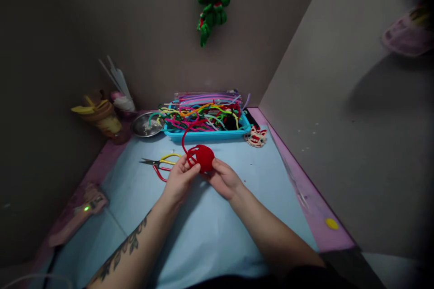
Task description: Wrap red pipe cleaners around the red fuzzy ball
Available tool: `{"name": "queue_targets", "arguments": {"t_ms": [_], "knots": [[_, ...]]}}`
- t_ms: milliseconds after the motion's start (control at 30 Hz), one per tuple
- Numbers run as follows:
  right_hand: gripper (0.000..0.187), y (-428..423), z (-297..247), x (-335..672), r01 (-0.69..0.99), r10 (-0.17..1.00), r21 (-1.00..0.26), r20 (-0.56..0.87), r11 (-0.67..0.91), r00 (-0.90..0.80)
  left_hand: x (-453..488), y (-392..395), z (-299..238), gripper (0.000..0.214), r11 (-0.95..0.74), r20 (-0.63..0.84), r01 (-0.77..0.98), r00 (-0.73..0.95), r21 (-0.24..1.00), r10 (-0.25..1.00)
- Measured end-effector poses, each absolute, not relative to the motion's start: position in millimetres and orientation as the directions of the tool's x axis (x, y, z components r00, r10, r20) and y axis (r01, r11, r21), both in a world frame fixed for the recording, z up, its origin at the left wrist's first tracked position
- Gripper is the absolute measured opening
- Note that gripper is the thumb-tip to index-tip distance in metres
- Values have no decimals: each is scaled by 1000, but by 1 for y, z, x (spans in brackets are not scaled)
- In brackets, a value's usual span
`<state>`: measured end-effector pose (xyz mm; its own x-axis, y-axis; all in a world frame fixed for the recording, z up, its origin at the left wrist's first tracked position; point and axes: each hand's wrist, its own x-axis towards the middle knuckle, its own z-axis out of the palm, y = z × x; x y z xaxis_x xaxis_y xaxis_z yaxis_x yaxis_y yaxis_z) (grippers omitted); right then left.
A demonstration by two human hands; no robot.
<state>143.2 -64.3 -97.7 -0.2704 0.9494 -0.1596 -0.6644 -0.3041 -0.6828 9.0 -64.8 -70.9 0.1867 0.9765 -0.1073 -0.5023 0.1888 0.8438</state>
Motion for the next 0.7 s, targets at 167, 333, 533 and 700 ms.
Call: {"name": "queue_targets", "arguments": {"t_ms": [167,333,533,700], "knots": [[27,-67,-96,152,-226,966,-974,-31,28,255,6,-64,-72,49,100,-93,-277,38,956,995],[21,-70,-86,160,71,977,-976,208,205,52,9,-70,-70,43,52,-51,-5,128,999,991],[12,-69,-88,156,-13,989,-990,141,141,-40,12,-73,-74,42,32,-55,123,183,992,982],[11,-67,-86,159,54,993,-992,115,114,16,10,-69,-75,44,93,-97,26,192,995,977]]}}
